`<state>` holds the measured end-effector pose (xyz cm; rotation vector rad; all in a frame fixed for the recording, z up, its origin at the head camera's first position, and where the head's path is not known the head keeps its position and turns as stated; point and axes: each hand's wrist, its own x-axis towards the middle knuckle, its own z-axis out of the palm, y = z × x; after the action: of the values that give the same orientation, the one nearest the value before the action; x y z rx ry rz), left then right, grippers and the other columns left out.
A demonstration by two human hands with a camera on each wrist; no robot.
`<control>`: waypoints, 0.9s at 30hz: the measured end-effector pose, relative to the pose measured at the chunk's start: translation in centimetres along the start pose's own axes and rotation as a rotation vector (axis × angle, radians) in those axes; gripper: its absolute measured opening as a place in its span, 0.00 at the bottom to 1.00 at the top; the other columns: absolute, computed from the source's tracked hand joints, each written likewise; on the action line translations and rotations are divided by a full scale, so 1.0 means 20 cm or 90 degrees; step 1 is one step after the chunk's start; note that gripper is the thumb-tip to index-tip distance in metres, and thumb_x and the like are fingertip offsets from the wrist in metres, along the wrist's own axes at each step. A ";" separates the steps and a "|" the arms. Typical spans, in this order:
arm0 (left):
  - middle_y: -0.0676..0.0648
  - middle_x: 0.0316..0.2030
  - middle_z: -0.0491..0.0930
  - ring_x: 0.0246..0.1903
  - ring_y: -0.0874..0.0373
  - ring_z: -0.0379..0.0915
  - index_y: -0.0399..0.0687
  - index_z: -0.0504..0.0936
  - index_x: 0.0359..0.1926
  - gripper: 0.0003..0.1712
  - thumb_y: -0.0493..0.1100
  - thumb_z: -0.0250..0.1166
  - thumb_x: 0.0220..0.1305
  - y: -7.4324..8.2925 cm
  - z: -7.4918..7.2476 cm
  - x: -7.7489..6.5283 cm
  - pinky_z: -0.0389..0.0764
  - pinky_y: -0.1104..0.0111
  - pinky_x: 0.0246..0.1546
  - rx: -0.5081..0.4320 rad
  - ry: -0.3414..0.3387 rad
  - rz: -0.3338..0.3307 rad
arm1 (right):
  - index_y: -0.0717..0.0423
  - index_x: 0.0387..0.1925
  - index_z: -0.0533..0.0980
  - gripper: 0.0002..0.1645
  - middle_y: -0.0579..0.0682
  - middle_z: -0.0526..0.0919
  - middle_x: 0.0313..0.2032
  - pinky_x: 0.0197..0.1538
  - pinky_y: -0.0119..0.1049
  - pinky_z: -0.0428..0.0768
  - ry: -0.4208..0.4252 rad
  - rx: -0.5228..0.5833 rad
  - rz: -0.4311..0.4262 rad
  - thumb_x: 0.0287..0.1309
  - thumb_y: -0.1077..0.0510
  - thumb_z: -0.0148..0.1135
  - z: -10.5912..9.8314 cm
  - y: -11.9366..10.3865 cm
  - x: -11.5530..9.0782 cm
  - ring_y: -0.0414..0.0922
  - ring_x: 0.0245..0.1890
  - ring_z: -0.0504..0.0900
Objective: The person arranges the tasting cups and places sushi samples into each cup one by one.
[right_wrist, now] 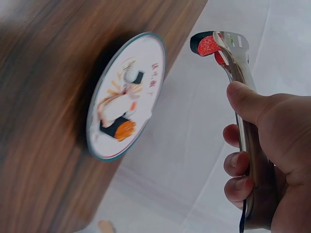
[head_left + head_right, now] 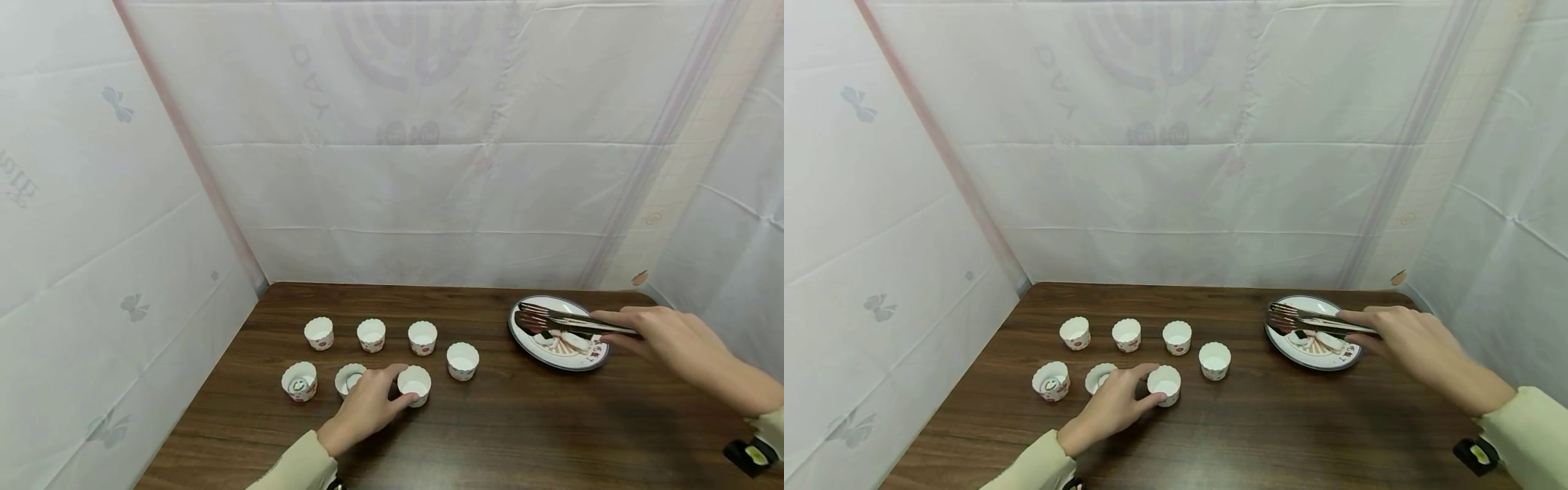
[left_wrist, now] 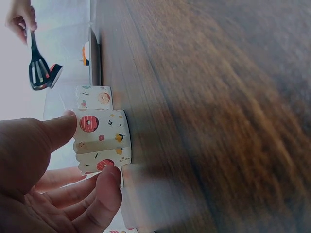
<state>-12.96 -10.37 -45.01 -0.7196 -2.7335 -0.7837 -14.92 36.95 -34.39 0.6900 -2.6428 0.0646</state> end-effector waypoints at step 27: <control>0.43 0.43 0.88 0.39 0.59 0.84 0.38 0.82 0.58 0.29 0.52 0.75 0.64 -0.01 0.00 0.00 0.83 0.65 0.37 -0.006 -0.013 -0.011 | 0.38 0.53 0.86 0.23 0.30 0.84 0.34 0.20 0.28 0.64 0.100 0.063 -0.192 0.52 0.50 0.78 -0.05 -0.40 0.23 0.24 0.23 0.70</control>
<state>-13.06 -10.49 -45.05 -0.7121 -2.7594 -0.7983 -14.34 28.05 -32.15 1.0643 -2.3726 0.1569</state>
